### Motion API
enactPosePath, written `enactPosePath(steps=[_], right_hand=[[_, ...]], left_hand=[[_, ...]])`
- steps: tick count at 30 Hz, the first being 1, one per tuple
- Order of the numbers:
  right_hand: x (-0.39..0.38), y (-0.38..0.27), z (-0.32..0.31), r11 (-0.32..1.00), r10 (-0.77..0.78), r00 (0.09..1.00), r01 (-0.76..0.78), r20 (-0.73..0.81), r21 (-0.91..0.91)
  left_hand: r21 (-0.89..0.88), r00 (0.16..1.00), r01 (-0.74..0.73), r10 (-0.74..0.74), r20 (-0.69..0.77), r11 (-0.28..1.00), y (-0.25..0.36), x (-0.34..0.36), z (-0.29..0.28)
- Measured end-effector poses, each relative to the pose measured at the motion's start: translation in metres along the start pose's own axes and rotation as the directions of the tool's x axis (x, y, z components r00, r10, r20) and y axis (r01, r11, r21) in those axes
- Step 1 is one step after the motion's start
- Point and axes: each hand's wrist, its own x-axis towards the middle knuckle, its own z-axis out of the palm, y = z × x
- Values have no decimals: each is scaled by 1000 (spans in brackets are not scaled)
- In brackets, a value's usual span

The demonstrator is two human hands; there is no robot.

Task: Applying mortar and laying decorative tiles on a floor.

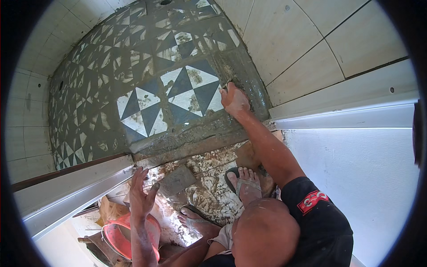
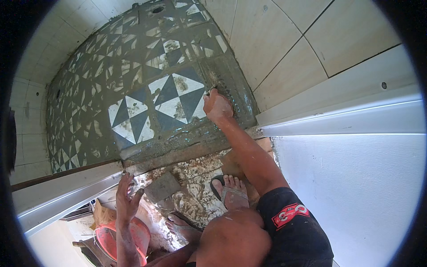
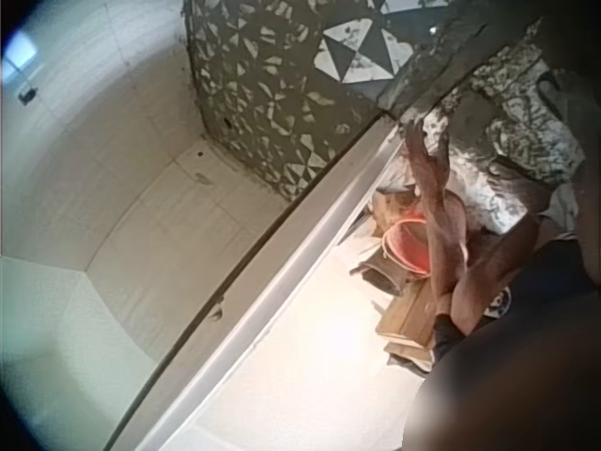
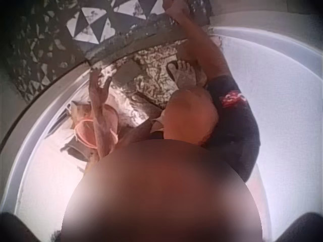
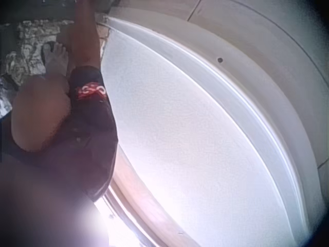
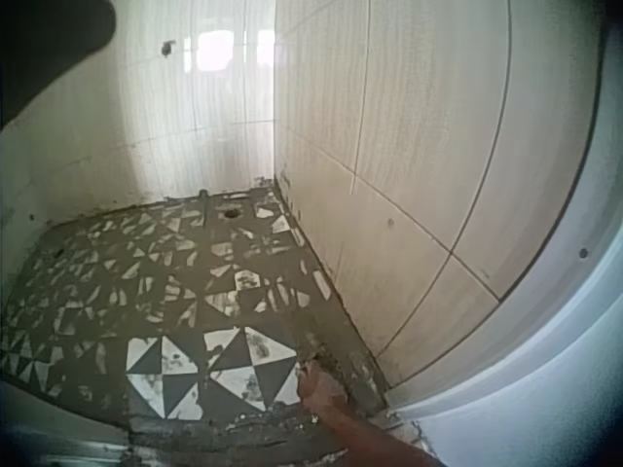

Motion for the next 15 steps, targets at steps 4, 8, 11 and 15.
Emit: enactPosePath(steps=[4,8,11,15], right_hand=[[-2,8,2,1000,2,1000,-2,-21,10],[-2,15,0,1000,25,999,-25,-35,19],[-3,19,-4,1000,17,999,-16,-32,10],[-3,26,-8,998,58,997,-57,-55,14]], left_hand=[[25,1000,-10,10,9,1000,3,3,-1],[-7,1000,-17,17,4,1000,2,3,-1],[-10,1000,-6,6,-4,1000,0,1,0],[-3,1000,20,-20,7,1000,3,1,-2]])
